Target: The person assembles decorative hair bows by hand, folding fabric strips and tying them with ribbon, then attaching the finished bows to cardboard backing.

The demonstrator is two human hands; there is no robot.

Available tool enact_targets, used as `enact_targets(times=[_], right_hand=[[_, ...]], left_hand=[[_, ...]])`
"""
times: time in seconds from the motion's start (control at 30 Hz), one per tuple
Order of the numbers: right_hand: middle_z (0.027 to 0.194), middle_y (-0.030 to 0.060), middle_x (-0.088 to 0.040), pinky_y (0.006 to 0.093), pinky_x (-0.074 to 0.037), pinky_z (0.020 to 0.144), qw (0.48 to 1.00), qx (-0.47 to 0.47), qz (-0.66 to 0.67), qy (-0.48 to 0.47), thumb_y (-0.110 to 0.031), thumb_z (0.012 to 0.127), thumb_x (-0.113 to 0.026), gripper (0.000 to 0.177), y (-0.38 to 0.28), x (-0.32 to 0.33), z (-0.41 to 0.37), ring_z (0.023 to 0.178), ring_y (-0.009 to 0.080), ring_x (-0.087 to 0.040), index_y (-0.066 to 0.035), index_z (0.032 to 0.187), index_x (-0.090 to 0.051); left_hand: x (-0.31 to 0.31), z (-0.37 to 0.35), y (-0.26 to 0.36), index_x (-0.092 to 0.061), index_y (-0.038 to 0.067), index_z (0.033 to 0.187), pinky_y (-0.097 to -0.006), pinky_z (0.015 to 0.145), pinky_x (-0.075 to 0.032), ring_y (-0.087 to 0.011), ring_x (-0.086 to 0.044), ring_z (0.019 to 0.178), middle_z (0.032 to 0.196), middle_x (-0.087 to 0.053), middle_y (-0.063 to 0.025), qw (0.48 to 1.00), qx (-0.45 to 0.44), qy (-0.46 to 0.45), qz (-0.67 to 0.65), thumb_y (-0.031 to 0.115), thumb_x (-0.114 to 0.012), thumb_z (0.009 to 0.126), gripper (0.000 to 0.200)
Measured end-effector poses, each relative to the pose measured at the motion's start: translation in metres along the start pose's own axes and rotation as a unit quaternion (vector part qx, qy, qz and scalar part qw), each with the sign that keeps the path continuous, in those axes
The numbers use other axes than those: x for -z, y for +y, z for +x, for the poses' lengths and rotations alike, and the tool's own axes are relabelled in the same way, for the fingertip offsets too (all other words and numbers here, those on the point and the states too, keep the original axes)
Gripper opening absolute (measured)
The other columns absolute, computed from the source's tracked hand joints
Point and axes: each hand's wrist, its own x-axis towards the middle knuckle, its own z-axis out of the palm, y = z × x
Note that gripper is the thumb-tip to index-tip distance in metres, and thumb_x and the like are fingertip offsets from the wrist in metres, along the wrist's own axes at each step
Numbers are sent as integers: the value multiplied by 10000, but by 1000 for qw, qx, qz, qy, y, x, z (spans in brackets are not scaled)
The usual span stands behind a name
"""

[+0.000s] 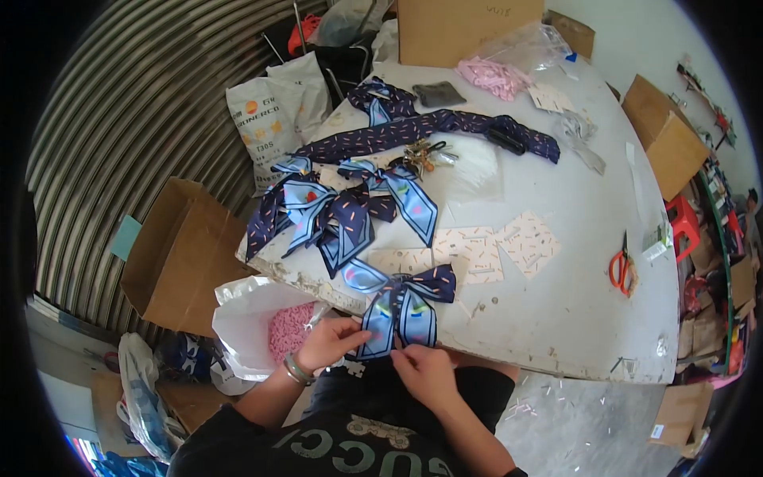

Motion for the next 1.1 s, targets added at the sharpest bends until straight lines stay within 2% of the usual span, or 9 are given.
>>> enact_targets(times=[0.1,0.2,0.27,0.5,0.6,0.67,0.77,0.9,1.1], right_hand=[[559,60,-570,279,-393,477,995,12,22,100,-172,873,-660,202,-15,34,9,496,91,-507,11,788,-650],[606,66,-557,268,-393,506,971,65,-13,228,-95,848,-674,114,-27,63,47,532,97,-480,8,811,-643],[656,80,-572,271,-412,541,965,82,-26,249,-69,833,-676,90,-16,74,76,575,117,-510,13,822,-640],[765,107,-618,308,-477,639,949,211,-37,233,-26,798,-667,61,-6,74,158,665,210,-591,1,838,-630],[780,103,-617,322,-486,660,951,218,-46,212,3,789,-651,53,-22,69,132,697,230,-600,-10,831,-621],[786,100,-615,329,-487,672,945,243,-55,210,24,780,-641,64,-25,72,121,720,240,-601,-15,825,-617],[801,97,-612,342,-484,702,940,276,-43,197,65,744,-637,115,-19,71,107,783,260,-599,-22,817,-620],[826,83,-617,375,-477,707,938,330,-58,93,38,703,-648,132,-30,53,101,815,285,-581,-33,815,-642],[796,65,-563,395,-469,678,917,347,-193,47,-45,656,-675,206,-17,30,105,787,272,-577,-70,861,-682]], left_hand=[[20,-2,28,-671,-14,893,-233,561,-462,-63,-603,624,691,-669,-51,991,1,35,125,205,-717,875,225],[37,22,65,-681,23,918,-339,662,-502,-241,-662,701,806,-694,-133,955,-150,189,173,233,-689,869,215],[44,56,74,-677,30,938,-383,754,-503,-314,-653,850,915,-684,-167,873,-340,225,268,253,-682,851,240],[9,132,75,-663,18,966,-419,820,-488,-372,-610,944,959,-638,-178,893,-276,12,355,212,-689,804,253],[15,133,70,-659,27,901,-401,752,-501,-347,-631,869,909,-640,-163,895,-352,68,265,218,-698,794,222],[13,105,90,-643,32,829,-377,656,-504,-324,-636,750,832,-637,-136,930,-267,93,234,229,-711,784,212],[0,60,89,-619,37,769,-361,594,-504,-294,-620,646,729,-604,-107,906,-227,71,349,269,-730,765,257],[-30,43,67,-606,63,746,-388,578,-500,-279,-606,668,728,-580,-94,845,-301,156,413,264,-756,713,253],[-35,44,60,-583,47,743,-396,603,-499,-290,-589,695,726,-565,-94,831,-280,199,438,133,-684,685,145]])
